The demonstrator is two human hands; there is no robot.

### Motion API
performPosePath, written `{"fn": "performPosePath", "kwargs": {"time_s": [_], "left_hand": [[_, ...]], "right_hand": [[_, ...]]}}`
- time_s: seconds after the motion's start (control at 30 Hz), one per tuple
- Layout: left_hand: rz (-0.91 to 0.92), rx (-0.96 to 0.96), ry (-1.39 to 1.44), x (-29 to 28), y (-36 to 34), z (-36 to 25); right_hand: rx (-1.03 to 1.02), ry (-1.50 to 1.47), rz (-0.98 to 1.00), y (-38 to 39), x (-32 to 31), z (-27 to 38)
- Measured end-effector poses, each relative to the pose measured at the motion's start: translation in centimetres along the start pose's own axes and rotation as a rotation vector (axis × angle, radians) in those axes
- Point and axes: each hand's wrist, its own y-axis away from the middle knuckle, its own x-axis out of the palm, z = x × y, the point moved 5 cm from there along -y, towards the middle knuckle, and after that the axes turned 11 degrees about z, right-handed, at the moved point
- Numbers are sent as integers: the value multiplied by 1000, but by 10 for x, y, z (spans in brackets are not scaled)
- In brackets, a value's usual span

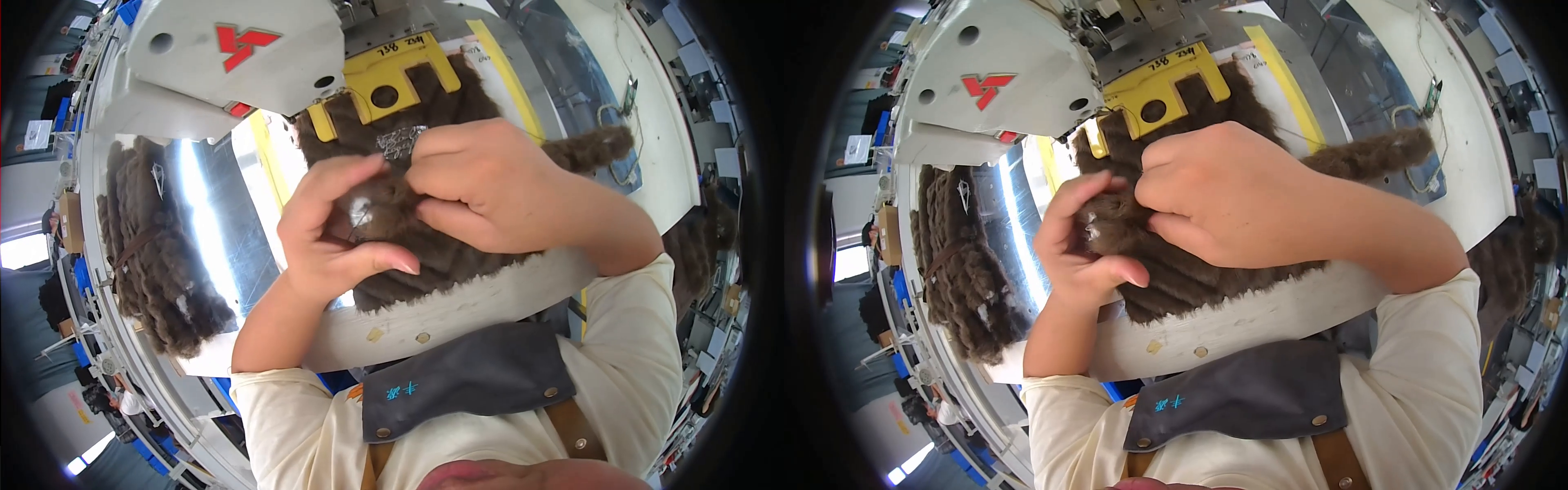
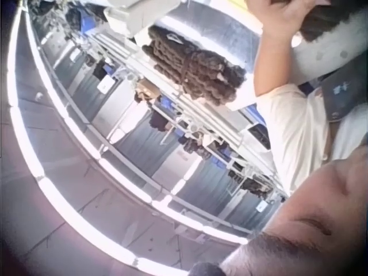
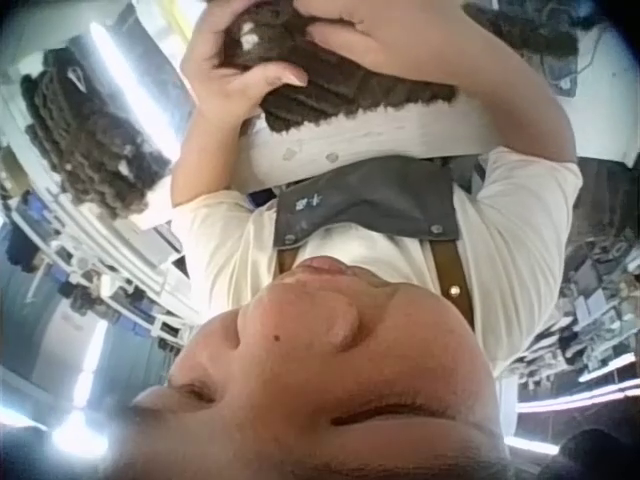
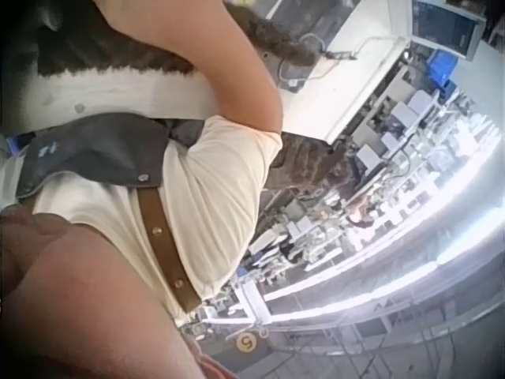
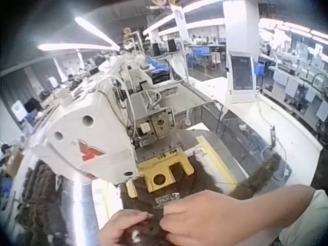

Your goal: Sewing fur fabric panels together using an industrial sewing machine.

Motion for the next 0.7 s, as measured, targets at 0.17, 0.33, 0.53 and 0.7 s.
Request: {"fn": "performPosePath", "kwargs": {"time_s": [0.17,0.33,0.53,0.7], "left_hand": [[32,-14,155,-3,3,15],[-50,-111,302,-8,5,14],[-153,-267,373,-26,9,18],[-90,-282,378,-21,14,19]], "right_hand": [[33,-136,-176,-9,10,3],[83,-211,-194,-24,14,6],[316,-312,-87,-34,-12,9],[152,-144,-43,-56,-26,38]]}}
